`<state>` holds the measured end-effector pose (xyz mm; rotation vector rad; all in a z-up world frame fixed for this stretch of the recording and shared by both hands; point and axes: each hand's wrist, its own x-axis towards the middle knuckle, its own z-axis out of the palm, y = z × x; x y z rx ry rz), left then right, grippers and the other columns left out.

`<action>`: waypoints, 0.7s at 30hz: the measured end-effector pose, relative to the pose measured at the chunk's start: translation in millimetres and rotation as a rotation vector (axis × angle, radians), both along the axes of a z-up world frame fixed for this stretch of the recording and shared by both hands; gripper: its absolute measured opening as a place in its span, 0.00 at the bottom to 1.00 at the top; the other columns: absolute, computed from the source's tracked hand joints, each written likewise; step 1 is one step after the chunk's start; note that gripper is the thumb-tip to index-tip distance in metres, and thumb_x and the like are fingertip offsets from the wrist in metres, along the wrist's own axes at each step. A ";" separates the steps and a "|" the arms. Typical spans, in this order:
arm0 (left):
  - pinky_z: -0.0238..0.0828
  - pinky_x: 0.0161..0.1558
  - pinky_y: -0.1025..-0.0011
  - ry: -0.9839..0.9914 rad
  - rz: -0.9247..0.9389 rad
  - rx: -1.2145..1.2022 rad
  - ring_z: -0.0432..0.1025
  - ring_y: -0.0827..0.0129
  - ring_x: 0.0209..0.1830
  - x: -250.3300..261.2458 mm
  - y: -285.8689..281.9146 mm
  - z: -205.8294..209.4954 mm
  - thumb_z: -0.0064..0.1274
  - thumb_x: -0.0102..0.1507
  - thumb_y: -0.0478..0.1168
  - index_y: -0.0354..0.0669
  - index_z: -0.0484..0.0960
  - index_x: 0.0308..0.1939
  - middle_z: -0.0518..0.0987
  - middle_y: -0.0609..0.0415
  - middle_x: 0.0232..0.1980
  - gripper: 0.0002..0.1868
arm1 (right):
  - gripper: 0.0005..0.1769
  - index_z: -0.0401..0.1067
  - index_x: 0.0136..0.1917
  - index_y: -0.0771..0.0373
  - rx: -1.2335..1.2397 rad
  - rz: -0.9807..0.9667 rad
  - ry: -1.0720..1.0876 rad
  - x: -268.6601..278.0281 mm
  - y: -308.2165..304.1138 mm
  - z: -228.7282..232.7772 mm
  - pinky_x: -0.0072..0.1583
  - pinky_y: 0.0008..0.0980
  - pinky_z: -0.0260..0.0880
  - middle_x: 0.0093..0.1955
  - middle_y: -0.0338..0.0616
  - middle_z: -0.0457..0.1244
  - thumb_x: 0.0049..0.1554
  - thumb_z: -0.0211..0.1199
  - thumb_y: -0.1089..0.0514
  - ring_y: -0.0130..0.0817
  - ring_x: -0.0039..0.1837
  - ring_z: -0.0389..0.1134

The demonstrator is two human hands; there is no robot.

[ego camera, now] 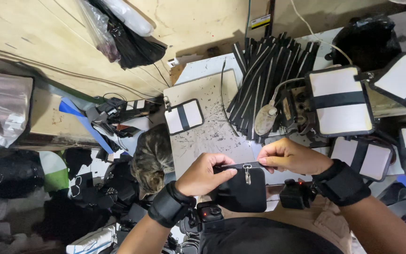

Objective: Assembling and sewing small fabric pouches by attaching zippers and straps using a sewing machine

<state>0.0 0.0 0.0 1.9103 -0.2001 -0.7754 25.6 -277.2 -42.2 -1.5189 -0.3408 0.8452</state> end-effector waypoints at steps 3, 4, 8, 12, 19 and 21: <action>0.73 0.44 0.71 -0.002 0.011 0.003 0.74 0.74 0.39 0.4 0.1 -3.2 0.60 0.60 0.41 0.43 0.89 0.44 0.86 0.53 0.35 0.11 | 0.14 0.78 0.31 0.67 -0.003 0.002 -0.009 0.4 0.7 5.8 0.34 0.25 0.63 0.27 0.44 0.68 0.59 0.62 0.64 0.26 0.29 0.60; 0.73 0.44 0.71 -0.001 0.009 0.004 0.74 0.74 0.39 0.4 -0.4 -1.4 0.60 0.60 0.41 0.43 0.89 0.44 0.86 0.53 0.35 0.11 | 0.14 0.78 0.31 0.67 -0.002 0.000 -0.009 0.4 0.2 5.3 0.34 0.25 0.63 0.27 0.44 0.68 0.59 0.62 0.64 0.26 0.29 0.60; 0.74 0.43 0.70 -0.010 0.027 0.005 0.75 0.73 0.39 0.8 -1.8 1.7 0.59 0.60 0.41 0.41 0.88 0.46 0.87 0.50 0.36 0.12 | 0.14 0.79 0.32 0.67 -0.026 0.017 -0.030 0.7 -0.7 7.2 0.35 0.26 0.64 0.28 0.44 0.69 0.59 0.62 0.63 0.27 0.29 0.61; 0.74 0.42 0.71 -0.017 0.040 0.002 0.75 0.74 0.38 0.7 -2.3 -0.4 0.59 0.60 0.40 0.40 0.89 0.45 0.86 0.51 0.35 0.12 | 0.14 0.78 0.32 0.67 -0.014 0.012 -0.036 -0.6 -0.1 11.7 0.35 0.26 0.63 0.28 0.44 0.68 0.59 0.61 0.64 0.27 0.29 0.60; 0.74 0.42 0.70 -0.047 0.051 0.011 0.76 0.71 0.38 -1.2 -5.0 -6.4 0.58 0.59 0.40 0.40 0.88 0.43 0.86 0.50 0.34 0.12 | 0.15 0.78 0.32 0.69 -0.016 0.003 -0.042 -2.9 -0.4 10.7 0.35 0.27 0.63 0.26 0.44 0.67 0.59 0.61 0.64 0.27 0.29 0.59; 0.74 0.41 0.69 -0.063 0.055 0.018 0.77 0.70 0.37 -1.9 -5.7 -6.5 0.58 0.58 0.41 0.40 0.88 0.43 0.85 0.49 0.33 0.12 | 0.14 0.79 0.33 0.67 -0.019 0.000 -0.042 -3.6 -0.8 8.2 0.36 0.27 0.65 0.28 0.44 0.68 0.59 0.61 0.63 0.28 0.30 0.62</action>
